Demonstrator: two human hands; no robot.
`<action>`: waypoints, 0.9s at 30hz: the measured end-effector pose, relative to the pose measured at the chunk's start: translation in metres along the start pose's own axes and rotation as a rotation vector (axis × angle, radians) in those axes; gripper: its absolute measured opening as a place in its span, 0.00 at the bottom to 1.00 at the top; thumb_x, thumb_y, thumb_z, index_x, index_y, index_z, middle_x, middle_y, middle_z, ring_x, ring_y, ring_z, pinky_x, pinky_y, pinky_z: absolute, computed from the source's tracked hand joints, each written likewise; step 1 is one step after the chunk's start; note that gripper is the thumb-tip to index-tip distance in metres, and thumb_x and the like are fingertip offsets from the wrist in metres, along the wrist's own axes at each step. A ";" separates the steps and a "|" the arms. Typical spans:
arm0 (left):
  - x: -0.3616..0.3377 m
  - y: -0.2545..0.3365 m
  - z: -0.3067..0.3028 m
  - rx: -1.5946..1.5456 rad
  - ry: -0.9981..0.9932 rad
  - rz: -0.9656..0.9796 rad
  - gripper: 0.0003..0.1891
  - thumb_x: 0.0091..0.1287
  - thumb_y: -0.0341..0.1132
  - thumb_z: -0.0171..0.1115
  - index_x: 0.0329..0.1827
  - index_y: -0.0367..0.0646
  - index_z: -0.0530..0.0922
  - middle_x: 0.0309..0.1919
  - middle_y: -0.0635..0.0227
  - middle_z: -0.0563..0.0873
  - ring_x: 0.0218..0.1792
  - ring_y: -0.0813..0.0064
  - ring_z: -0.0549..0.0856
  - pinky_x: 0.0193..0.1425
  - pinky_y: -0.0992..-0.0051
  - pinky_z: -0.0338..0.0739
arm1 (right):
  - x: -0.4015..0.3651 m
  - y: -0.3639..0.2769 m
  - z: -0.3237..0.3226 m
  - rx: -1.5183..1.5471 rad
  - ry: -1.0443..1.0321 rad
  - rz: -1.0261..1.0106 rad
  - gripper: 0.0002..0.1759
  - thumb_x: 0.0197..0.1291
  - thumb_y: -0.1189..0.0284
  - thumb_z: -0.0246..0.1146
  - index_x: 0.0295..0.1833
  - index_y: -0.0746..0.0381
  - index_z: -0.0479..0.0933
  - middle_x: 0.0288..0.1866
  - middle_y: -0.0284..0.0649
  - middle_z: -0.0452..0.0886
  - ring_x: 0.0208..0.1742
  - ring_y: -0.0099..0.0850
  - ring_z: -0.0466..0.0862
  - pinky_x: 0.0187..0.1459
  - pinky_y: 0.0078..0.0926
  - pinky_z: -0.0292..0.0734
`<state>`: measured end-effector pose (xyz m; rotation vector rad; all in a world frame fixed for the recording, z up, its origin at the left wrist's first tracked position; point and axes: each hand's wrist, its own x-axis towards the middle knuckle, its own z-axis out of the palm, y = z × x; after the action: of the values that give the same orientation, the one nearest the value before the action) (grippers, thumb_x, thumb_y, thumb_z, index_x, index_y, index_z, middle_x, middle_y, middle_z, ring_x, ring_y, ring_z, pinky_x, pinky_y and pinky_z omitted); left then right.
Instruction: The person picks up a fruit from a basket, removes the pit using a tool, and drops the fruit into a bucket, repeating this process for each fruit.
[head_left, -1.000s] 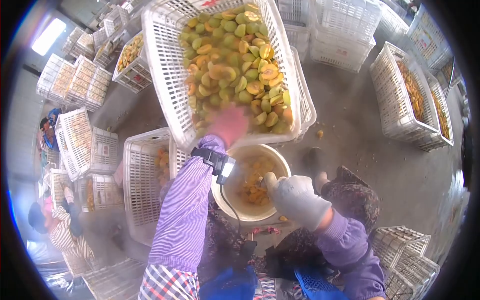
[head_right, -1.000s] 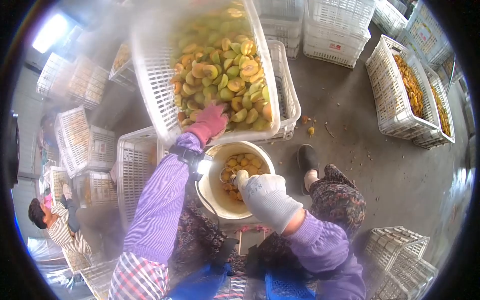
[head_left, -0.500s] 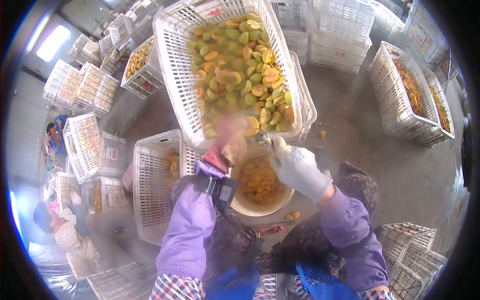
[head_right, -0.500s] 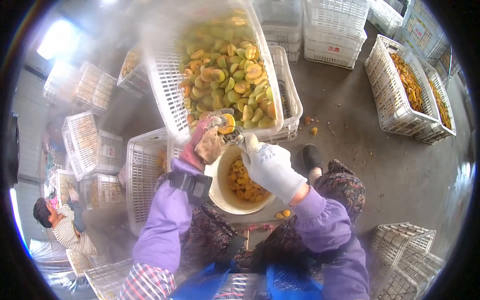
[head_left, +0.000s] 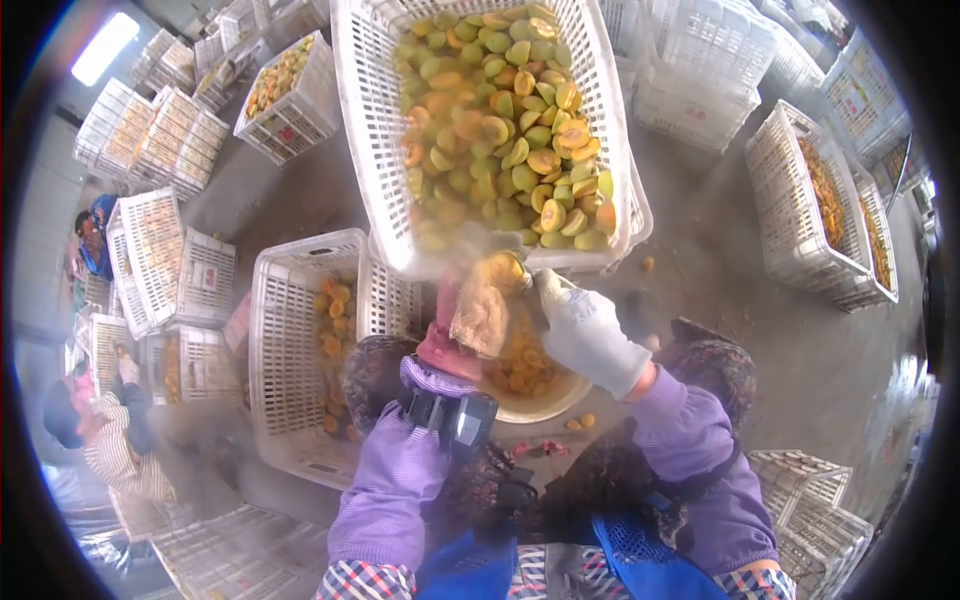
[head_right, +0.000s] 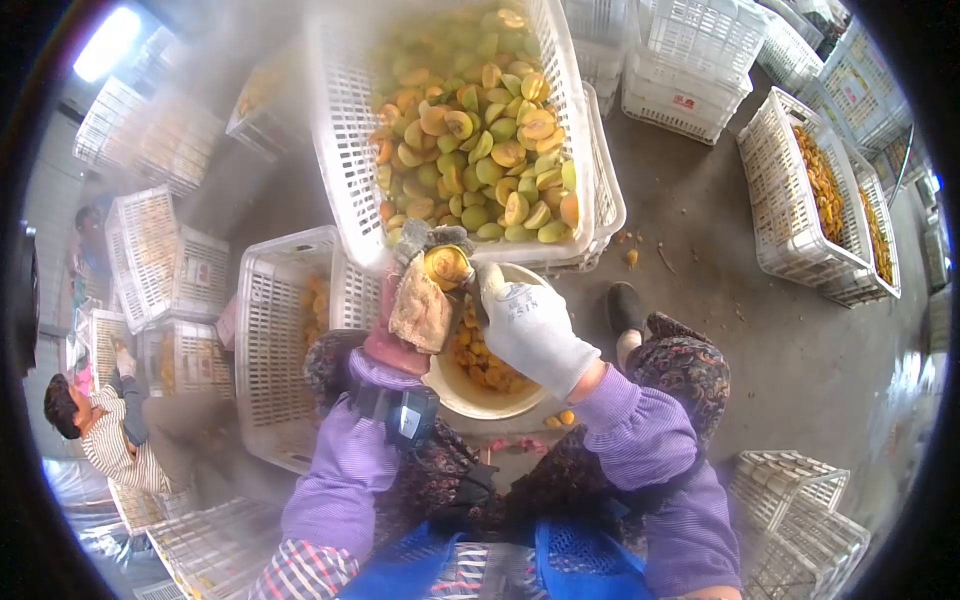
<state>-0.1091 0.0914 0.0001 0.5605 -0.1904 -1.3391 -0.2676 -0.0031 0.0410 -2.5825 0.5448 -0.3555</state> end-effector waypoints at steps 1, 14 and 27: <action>0.000 -0.001 -0.004 -0.020 0.013 -0.002 0.13 0.71 0.37 0.51 0.52 0.39 0.73 0.47 0.60 0.80 0.50 0.64 0.81 0.56 0.65 0.77 | -0.001 0.000 0.002 0.005 -0.019 0.019 0.28 0.53 0.71 0.62 0.59 0.72 0.67 0.29 0.46 0.83 0.32 0.42 0.85 0.33 0.38 0.78; -0.019 -0.010 -0.034 -0.034 0.222 0.070 0.14 0.75 0.42 0.47 0.45 0.40 0.73 0.43 0.58 0.80 0.46 0.56 0.81 0.57 0.55 0.78 | -0.003 -0.015 -0.002 0.464 -0.178 0.086 0.20 0.53 0.71 0.64 0.47 0.71 0.69 0.28 0.56 0.80 0.33 0.54 0.82 0.35 0.48 0.75; -0.021 -0.007 -0.035 0.145 0.133 0.033 0.15 0.74 0.42 0.49 0.53 0.41 0.72 0.46 0.60 0.80 0.48 0.61 0.81 0.56 0.64 0.78 | -0.007 -0.012 -0.005 0.544 -0.229 0.103 0.18 0.56 0.71 0.62 0.47 0.72 0.69 0.29 0.55 0.80 0.34 0.54 0.82 0.36 0.45 0.76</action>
<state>-0.1044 0.1203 -0.0289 0.7637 -0.1878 -1.2574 -0.2713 0.0078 0.0501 -2.0279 0.4247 -0.1414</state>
